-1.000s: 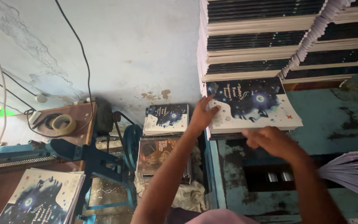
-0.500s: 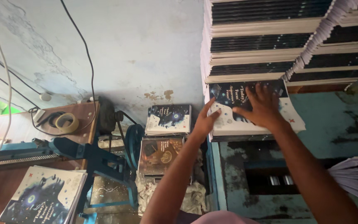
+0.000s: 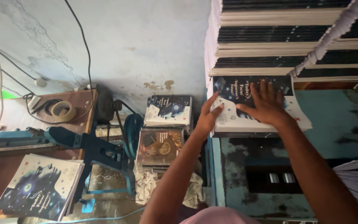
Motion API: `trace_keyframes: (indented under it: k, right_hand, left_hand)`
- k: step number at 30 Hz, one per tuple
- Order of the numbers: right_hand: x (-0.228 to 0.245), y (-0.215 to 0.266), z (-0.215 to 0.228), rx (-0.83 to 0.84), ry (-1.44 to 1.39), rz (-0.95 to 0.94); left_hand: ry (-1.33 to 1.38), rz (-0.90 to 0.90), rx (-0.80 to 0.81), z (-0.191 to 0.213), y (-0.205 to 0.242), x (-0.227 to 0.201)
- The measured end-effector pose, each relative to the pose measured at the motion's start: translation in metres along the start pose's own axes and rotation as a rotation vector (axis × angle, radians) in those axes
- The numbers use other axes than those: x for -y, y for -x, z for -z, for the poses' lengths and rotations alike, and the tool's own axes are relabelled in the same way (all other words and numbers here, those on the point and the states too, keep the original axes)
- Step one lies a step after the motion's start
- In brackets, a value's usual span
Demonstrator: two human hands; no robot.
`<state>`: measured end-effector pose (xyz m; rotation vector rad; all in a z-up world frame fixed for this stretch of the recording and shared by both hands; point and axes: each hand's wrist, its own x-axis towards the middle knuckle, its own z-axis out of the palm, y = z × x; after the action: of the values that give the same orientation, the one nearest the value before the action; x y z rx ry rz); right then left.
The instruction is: The person repeatedly picks up stacks of books from a lower pile and places them onto a higher stack on a blue workbench. They handle the books by hand, aligning them as they build the stack.
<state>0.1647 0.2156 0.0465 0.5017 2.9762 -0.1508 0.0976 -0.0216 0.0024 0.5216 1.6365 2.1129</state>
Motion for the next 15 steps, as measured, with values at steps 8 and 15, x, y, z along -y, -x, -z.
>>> trace_keyframes:
  k: [8,15]
  right_hand:
    - [-0.0015,0.0028,-0.0039,-0.044,-0.062,0.013]
    - [-0.0004,0.0027,-0.0042,-0.123,-0.011,0.045]
  left_hand:
    - [0.049,-0.013,0.024,0.0007,-0.0023,0.0047]
    - [-0.112,0.052,0.039,0.0065,-0.0006,-0.0021]
